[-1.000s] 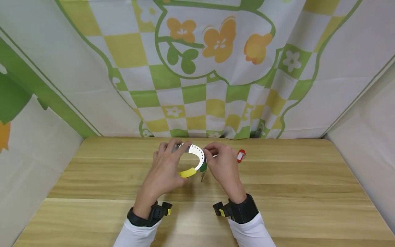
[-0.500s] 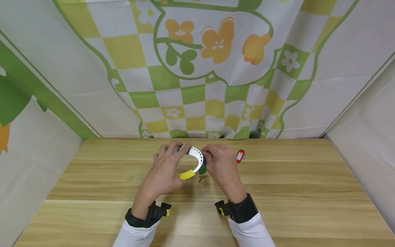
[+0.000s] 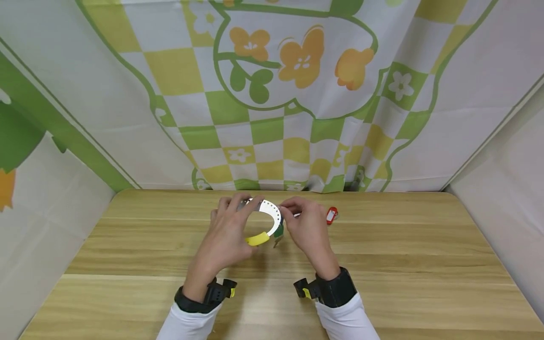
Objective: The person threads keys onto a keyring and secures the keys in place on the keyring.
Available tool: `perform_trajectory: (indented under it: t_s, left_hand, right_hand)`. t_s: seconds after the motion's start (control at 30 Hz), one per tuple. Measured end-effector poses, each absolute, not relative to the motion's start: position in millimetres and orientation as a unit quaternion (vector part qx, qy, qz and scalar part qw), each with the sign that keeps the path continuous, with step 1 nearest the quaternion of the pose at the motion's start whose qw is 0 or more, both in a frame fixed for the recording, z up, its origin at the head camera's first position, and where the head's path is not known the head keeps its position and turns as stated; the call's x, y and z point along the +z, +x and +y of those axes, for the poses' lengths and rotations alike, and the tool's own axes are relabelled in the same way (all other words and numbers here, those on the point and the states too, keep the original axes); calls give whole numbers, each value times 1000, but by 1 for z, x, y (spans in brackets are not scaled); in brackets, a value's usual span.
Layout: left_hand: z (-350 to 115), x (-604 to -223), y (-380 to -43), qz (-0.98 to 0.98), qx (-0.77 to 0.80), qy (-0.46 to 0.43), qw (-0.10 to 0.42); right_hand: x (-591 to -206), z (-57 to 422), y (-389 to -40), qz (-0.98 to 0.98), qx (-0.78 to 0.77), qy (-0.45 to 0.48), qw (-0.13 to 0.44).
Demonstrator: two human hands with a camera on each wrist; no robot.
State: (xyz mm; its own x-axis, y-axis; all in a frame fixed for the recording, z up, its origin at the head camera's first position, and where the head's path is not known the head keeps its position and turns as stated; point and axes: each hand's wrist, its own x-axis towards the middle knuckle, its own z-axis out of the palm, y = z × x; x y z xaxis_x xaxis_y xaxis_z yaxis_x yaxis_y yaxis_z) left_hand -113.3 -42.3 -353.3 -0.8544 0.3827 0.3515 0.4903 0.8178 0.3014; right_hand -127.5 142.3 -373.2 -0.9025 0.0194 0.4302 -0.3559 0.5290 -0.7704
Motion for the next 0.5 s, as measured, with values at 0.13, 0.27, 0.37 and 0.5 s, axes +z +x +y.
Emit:
perform_trajectory:
  t_s: [0.13, 0.27, 0.37, 0.5]
  left_hand:
    - [-41, -353, -113, -945, -191, -226, 138]
    - [-41, -352, -113, -946, -191, -220, 141]
    - [-41, -352, -113, -946, -193, -217, 144]
    - [-41, -352, -113, -946, -192, -216, 145]
  right_hand:
    - [-372, 142, -127, -852, 473, 92, 205]
    - [-369, 141, -126, -848, 485, 73, 200]
    - [-368, 140, -125, -842, 502, 57, 189]
    - [-368, 139, -124, -830, 526, 47, 176]
